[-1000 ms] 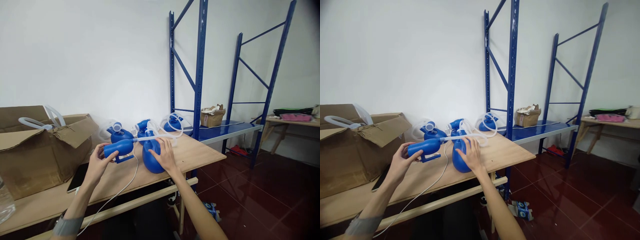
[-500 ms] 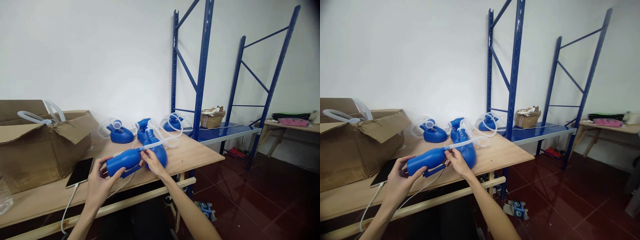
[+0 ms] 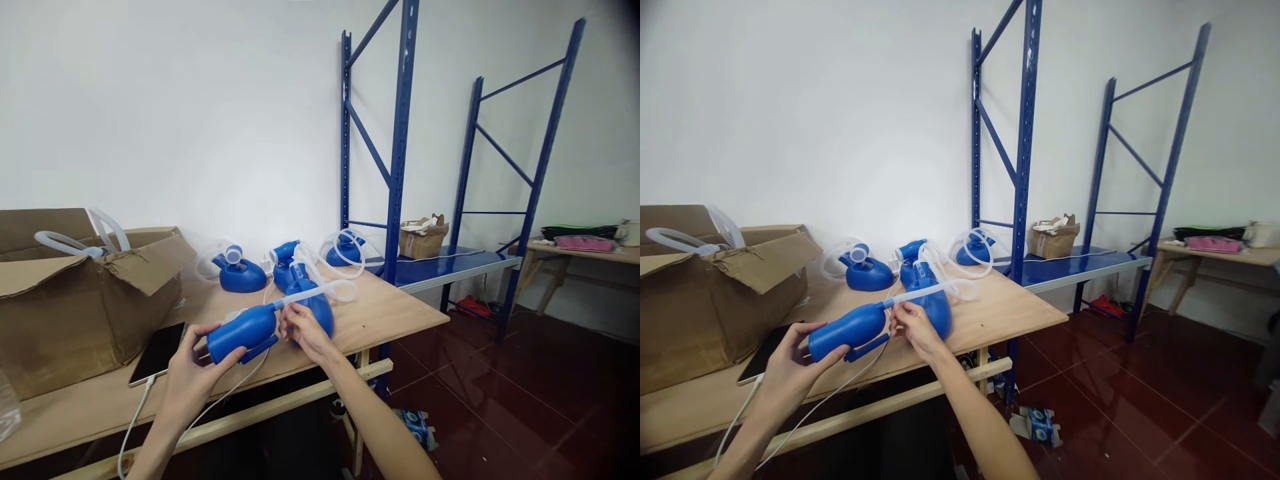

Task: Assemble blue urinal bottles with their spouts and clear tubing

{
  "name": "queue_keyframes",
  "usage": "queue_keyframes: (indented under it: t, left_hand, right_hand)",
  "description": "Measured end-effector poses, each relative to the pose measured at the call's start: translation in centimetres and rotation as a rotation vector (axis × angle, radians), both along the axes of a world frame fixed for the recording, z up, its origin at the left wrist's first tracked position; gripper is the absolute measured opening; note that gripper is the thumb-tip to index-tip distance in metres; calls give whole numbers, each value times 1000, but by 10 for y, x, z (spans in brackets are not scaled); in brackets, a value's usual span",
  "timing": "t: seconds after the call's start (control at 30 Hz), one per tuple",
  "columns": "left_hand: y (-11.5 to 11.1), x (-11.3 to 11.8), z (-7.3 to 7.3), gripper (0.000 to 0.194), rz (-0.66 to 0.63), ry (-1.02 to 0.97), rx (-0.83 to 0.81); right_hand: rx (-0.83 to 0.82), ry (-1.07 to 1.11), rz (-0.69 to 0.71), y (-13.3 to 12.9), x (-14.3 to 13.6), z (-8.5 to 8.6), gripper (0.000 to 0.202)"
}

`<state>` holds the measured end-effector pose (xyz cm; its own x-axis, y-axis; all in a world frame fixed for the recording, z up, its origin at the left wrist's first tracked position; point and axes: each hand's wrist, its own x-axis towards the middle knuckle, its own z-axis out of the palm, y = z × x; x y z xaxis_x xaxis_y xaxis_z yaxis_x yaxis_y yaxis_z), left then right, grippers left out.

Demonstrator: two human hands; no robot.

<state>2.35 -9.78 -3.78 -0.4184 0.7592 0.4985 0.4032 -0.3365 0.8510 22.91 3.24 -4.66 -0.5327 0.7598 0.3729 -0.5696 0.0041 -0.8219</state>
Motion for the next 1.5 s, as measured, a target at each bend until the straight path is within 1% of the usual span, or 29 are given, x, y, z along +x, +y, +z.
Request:
queue_keyframes:
  t: [0.07,0.13,0.2,0.27,0.33,0.4,0.43,0.47,0.53,0.6,0.63,0.73,0.87,0.93,1.0,1.03,1.1,1.13,1.2,1.23,1.3,1.33,1.37,1.4,1.43,1.47,1.5]
  left_hand:
    - [-1,-8,1,63,5,39,11]
    - [-4,-14,2,62,14,93,21]
    - [-7,-15,3,62,41,164,39]
    - [-9,-11,4,61,64,251,72]
    - [-10,-3,6,58,50,365,93]
    - [-12,5,7,53,12,479,80]
    - [-12,9,7,50,-4,524,59]
    - [-13,12,8,48,-16,555,31]
    - [-16,20,8,46,-25,558,-22]
    - [-18,28,7,46,-51,483,-91]
    - [-19,32,7,46,-81,414,-132]
    - [-18,41,4,50,-214,122,-271]
    - [-8,42,-1,55,-406,-250,-482]
    - [-2,39,-3,56,-460,-387,-588]
    - [1,38,-4,56,-482,-468,-646]
    - [2,39,-5,56,-492,-473,-649]
    - [2,44,-5,55,-494,-404,-596]
    - [0,47,-5,54,-473,-330,-546]
    - [-5,55,-5,53,-365,-110,-412]
    - [-9,58,-4,51,-277,24,-331]
    - [-20,57,1,46,-68,288,-155]
    - [-26,53,5,45,36,394,-67]
    - [-32,45,11,46,142,467,13]
    - [-37,35,17,48,226,514,71]
    - [-40,22,25,52,301,525,99]
    - [-41,8,32,56,379,513,80]
    - [-39,-7,38,59,426,504,-3]
  right_hand:
    - [-26,22,-19,0,5,4,42]
    - [-42,5,13,-4,7,7,43]
    - [-88,34,71,-10,2,10,49]
    - [-159,136,80,-18,-6,13,53]
    - [-256,261,31,-24,-11,16,47]
    - [-354,373,-41,-25,-9,19,34]
    - [-384,412,-71,-25,-6,20,34]
    - [-393,437,-97,-24,-1,21,39]
    - [-363,452,-133,-22,9,22,48]
    - [-319,444,-154,-21,16,23,52]
    - [-301,440,-163,-20,18,23,53]
    - [-271,433,-168,-20,18,25,55]
    - [-298,462,-134,-21,15,28,55]
    - [-311,475,-106,-21,16,29,52]
    - [-311,478,-84,-20,19,30,49]
    - [-314,476,-76,-20,21,30,49]
    - [-346,466,-66,-15,22,30,47]
    - [-377,459,-61,-12,22,31,46]
    - [-452,439,-56,-1,24,35,44]
    - [-475,434,-64,7,26,39,43]
    - [-477,449,-129,24,40,51,44]
    - [-449,478,-187,34,52,59,45]
    - [-427,513,-275,44,66,67,47]
    - [-388,530,-343,54,80,75,48]
    - [-366,527,-369,64,93,82,46]
    - [-363,478,-325,73,104,87,43]
    - [-381,400,-268,81,111,90,39]
